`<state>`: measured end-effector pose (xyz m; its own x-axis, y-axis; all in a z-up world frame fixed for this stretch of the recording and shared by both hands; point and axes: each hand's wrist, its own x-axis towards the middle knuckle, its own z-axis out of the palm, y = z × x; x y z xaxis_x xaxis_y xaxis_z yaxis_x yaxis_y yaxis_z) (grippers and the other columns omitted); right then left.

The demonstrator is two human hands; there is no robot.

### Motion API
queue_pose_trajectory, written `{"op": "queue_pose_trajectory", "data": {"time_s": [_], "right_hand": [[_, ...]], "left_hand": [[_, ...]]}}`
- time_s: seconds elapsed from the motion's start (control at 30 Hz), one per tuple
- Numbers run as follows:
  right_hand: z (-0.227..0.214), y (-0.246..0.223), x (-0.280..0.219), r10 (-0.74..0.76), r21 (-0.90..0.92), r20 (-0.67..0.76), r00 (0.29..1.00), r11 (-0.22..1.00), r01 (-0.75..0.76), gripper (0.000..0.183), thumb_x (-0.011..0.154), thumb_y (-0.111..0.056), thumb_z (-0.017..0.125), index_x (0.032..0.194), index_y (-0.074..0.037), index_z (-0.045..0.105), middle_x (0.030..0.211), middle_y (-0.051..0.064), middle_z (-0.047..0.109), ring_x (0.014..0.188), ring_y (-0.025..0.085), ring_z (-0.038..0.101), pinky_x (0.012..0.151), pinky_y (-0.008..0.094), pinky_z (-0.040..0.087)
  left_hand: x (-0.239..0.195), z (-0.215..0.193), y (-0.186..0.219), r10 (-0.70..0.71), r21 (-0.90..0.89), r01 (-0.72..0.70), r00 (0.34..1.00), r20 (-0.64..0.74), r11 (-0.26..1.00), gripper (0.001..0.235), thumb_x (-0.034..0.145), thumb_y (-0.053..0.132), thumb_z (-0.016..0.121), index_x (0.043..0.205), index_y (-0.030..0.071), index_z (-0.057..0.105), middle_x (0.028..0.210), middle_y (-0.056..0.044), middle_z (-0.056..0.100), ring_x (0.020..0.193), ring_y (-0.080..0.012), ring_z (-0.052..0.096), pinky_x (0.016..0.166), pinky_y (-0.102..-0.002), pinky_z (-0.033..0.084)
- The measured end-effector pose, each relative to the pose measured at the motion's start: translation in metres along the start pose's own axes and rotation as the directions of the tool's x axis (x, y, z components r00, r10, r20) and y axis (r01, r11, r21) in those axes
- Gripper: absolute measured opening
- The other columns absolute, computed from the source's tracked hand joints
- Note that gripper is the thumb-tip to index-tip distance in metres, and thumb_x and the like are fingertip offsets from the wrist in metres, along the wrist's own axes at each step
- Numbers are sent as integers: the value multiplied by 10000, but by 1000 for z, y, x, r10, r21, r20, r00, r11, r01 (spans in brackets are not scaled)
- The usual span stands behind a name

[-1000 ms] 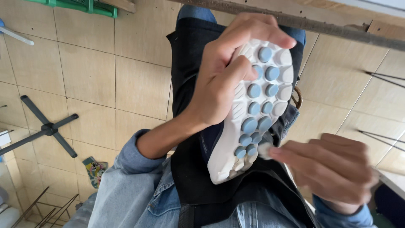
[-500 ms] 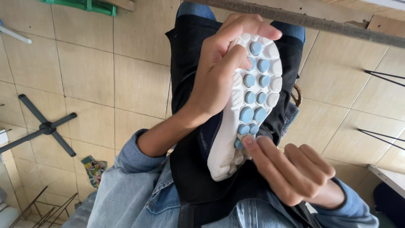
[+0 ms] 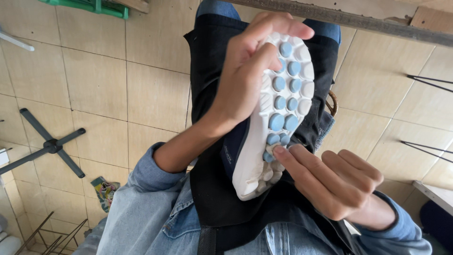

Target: The person cleans the sole of a blue sneaker using a cotton swab and a liquid from a bottle. They repeatedly rub the circular treads on the sole, occasionally dipping the swab into the liquid to reapply it.

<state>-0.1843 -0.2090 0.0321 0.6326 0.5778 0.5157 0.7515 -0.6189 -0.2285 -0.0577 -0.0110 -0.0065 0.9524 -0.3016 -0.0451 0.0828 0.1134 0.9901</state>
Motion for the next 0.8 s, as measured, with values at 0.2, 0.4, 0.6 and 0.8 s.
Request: {"op": "queue_pose_trajectory", "data": {"time_s": [0.2,0.4,0.6,0.8], "right_hand": [[-22,2,-4,34,-58,167,985,998,-25,150,1062,-53,847,1181,-124,903,959,-4,876,487,35,516,440,230,349],[-14,22,-35,576,470,74,814,700,-538,213,921,193,703,917,-3,786,799,145,806,638,206,822,448,228,572],[25,29,-37,795,772,120,595,302,-559,140,1044,-27,750,1104,67,666,892,186,751,673,183,739,596,242,595],[33,30,-27,839,818,126,529,214,-534,179,1050,-129,796,1115,-6,685,853,94,721,653,93,633,585,225,466]], "left_hand": [[-5,0,10,47,42,-47,999,8,998,449,897,-15,502,1259,22,764,1330,-114,731,1449,-260,607,1322,-407,499],[9,-17,28,147,42,-155,978,145,987,419,967,18,493,1310,100,719,1245,-35,596,1243,-190,599,1182,-367,497],[42,-28,59,164,128,-281,812,560,951,388,1023,348,879,1285,77,785,1093,-80,737,982,-152,741,847,-257,550],[50,-20,55,148,158,-368,678,720,916,357,973,464,861,1156,158,877,1144,-19,614,819,-102,572,655,-235,478]]}}
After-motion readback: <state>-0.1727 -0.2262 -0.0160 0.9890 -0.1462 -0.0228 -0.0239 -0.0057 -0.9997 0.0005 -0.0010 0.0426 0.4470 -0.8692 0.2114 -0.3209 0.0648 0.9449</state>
